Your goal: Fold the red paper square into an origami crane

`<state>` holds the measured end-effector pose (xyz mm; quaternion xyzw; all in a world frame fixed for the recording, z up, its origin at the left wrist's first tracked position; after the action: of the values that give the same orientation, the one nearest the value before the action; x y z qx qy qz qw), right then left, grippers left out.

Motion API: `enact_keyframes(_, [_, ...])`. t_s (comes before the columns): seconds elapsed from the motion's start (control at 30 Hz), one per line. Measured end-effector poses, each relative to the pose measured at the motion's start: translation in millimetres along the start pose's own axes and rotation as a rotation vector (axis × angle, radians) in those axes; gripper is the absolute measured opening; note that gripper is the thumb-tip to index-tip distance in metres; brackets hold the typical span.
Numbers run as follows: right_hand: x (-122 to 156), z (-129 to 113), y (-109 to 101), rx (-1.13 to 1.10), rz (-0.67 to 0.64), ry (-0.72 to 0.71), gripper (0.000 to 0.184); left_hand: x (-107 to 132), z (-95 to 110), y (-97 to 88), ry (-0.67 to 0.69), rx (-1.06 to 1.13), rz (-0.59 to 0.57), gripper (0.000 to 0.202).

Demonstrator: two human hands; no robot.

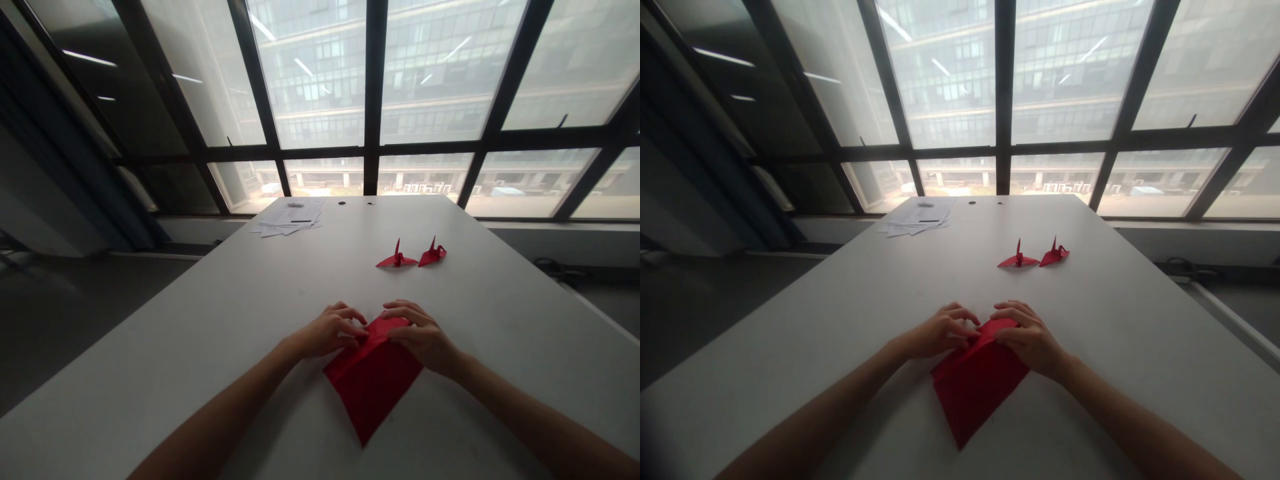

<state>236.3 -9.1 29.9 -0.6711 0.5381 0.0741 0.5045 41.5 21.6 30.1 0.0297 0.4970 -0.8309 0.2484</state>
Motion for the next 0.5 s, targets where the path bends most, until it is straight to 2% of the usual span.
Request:
enact_keyframes(0.27, [1, 0, -1, -0.010, -0.007, -0.021, 0.021, -1, -21, 9.9, 0.002, 0.008, 0.049, 0.021])
enact_keyframes(0.5, [0, 2, -3, -0.023, 0.000, 0.010, 0.018, 0, -25, 5.9, -0.020, 0.106, 0.117, 0.019])
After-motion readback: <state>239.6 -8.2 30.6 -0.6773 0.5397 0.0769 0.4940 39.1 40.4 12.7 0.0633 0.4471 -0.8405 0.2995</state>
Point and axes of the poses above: each hand's wrist, its own x-axis away from the middle knuckle, its own y-axis out of the palm, z = x × y, the point moved 6 cm from there along -x, towards the middle knuckle, and after that the axes turned 12 degrees about y, right-handed, at the moved point
